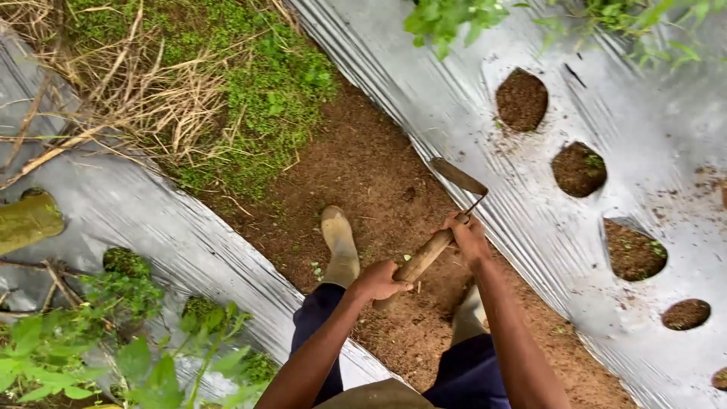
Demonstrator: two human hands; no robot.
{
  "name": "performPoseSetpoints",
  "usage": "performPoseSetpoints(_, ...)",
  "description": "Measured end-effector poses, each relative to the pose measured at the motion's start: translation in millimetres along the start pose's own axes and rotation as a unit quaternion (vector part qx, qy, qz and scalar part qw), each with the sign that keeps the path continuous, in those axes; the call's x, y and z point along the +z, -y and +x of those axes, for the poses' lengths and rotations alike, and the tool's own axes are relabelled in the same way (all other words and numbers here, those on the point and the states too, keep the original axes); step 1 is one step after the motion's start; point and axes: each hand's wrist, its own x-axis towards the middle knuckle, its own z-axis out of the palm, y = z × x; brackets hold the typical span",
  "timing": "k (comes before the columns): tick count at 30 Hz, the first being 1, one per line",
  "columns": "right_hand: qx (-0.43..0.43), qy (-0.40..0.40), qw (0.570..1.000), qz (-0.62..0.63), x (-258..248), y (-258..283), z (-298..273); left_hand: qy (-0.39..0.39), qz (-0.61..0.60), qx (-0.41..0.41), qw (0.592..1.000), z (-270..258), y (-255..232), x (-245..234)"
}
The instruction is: The person uses a hand hoe to remove weeds and dry straw from the soil between two rows of plants covered with plastic mulch. They repeatedly strike the ground to loosen the soil and pull out the unwanted vegetation by hand.
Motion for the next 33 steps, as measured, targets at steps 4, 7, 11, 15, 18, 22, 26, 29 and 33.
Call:
performPoseSetpoints(4, -0.036, -0.019, 0.995, 0.096, 94, 72, -36, -0.042, -0.031, 0.004, 0.999, -21, 24, -83)
performPoseSetpoints(7, -0.040, 0.036, 0.993, 0.103, 150, 70, -20, -0.072, -0.050, -0.028, 0.996, -24, 44, -117)
performPoseSetpoints(11, -0.016, 0.039, 0.993, 0.110, 213, 32, 62, -0.057, -0.033, -0.030, 0.997, 1, 97, -134)
performPoseSetpoints(15, -0.137, 0.073, 0.984, 0.086, 248, 15, 130, -0.050, -0.083, -0.082, 0.992, 66, 182, -157)
performPoseSetpoints(18, -0.264, 0.166, 0.950, -0.010, 265, 39, 168, -0.162, 0.162, -0.015, 0.973, 109, 266, -172)
performPoseSetpoints(22, -0.316, 0.219, 0.922, -0.043, 305, 61, 222, -0.178, 0.447, 0.053, 0.875, 117, 305, -195)
performPoseSetpoints(26, -0.376, 0.306, 0.871, -0.081, 330, 77, 262, -0.077, 0.551, 0.086, 0.826, 131, 341, -190)
performPoseSetpoints(29, -0.427, 0.337, 0.835, -0.082, 341, 89, 272, -0.122, 0.577, 0.116, 0.799, 159, 411, -176)
performPoseSetpoints(33, -0.450, 0.330, 0.826, -0.077, 336, 94, 263, -0.263, 0.568, 0.164, 0.762, 180, 474, -153)
